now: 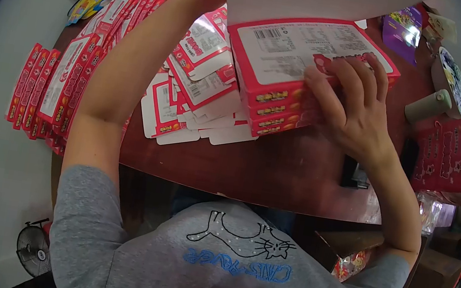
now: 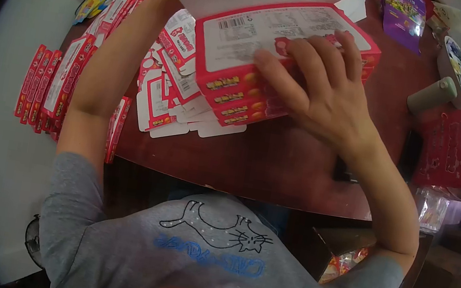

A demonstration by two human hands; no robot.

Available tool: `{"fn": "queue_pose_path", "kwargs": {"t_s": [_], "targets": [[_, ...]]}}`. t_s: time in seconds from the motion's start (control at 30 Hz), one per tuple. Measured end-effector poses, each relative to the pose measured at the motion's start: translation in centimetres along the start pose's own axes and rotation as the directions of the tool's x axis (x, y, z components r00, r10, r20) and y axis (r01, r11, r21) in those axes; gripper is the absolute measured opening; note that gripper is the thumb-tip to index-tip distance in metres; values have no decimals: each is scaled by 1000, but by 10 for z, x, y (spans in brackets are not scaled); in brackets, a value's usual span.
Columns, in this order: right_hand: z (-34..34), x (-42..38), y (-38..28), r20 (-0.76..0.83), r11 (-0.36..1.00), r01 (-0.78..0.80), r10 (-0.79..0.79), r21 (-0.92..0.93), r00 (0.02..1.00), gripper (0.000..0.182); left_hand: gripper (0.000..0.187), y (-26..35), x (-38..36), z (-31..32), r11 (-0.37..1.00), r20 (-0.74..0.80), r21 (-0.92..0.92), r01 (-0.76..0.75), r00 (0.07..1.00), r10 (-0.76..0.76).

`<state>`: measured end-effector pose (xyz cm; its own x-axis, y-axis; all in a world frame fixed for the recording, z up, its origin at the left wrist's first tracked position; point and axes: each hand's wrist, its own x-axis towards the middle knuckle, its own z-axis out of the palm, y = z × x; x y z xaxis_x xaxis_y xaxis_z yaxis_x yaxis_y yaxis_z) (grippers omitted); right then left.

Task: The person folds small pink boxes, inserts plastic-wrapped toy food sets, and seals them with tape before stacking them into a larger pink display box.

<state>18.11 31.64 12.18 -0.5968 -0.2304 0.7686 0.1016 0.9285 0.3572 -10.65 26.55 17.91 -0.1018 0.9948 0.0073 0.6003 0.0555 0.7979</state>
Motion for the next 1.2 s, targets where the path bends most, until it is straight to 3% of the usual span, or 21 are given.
{"fn": "queue_pose_path", "kwargs": {"t_s": [0.07, 0.13, 0.2, 0.23, 0.33, 0.37, 0.57, 0.63, 0.67, 0.73, 0.83, 0.87, 0.93, 1.0, 1.1, 1.2], "targets": [[-22, 26, -9, 265, 999, 13, -2, -39, 964, 52, 61, 4, 21, 18, 996, 224, 38, 86, 970, -92], [-21, 19, -19, 242, 995, -38, 59, -89, 969, 51, 63, 2, 45, 39, 989, 367, 26, 143, 919, -142], [-26, 9, -24, 252, 993, 11, 19, -116, 968, 49, 61, 1, 59, 49, 981, 483, -97, 170, 870, -103], [-31, 7, -27, 231, 991, 15, 15, -131, 973, 48, 60, -2, 60, 59, 988, 463, -143, 62, 886, 12], [-43, 14, -35, 145, 976, 16, 16, -219, 989, 45, 47, -3, 61, 65, 953, 428, -154, 261, 887, -174], [-39, 27, -38, 194, 997, -69, 76, -44, 978, 48, 47, 0, 57, 64, 943, 418, -164, 291, 886, -201], [-63, 28, -40, 130, 995, -89, 94, -44, 987, 66, 46, -4, 35, 56, 899, 277, -299, 319, 931, -239], [-104, 50, -30, 360, 982, -170, 132, 76, 924, 77, 46, -20, 32, 49, 874, 173, -386, 296, 954, -246], [-100, 49, -27, 372, 977, -175, 119, 120, 921, 77, 46, -29, 35, 50, 859, 108, -429, 278, 960, -257], [-77, 45, -15, 413, 967, -238, 179, 95, 893, 104, 46, -52, 43, 54, 835, -46, -495, 241, 952, -302], [-20, 4, -15, 654, 934, -355, 241, 46, 717, 97, 45, -78, 44, 60, 818, -267, -546, 181, 888, -374], [3, -17, -10, 668, 902, -419, 247, 107, 702, 95, 45, -83, 27, 62, 824, -330, -546, 151, 866, -376], [10, -30, -19, 640, 927, -366, 234, 78, 732, 93, 43, -76, -21, 69, 857, -423, -514, 49, 854, -302], [19, -38, -30, 624, 942, -330, 226, 54, 748, 92, 46, -78, -56, 72, 880, -424, -474, -16, 880, -212], [31, -54, -42, 770, 938, -344, 248, -39, 588, 95, 54, -89, -81, 85, 897, -405, -442, -5, 894, -195], [25, -49, -40, 812, 922, -385, 246, -28, 529, 89, 64, -76, -99, 104, 922, -376, -387, 5, 912, -163]]}}
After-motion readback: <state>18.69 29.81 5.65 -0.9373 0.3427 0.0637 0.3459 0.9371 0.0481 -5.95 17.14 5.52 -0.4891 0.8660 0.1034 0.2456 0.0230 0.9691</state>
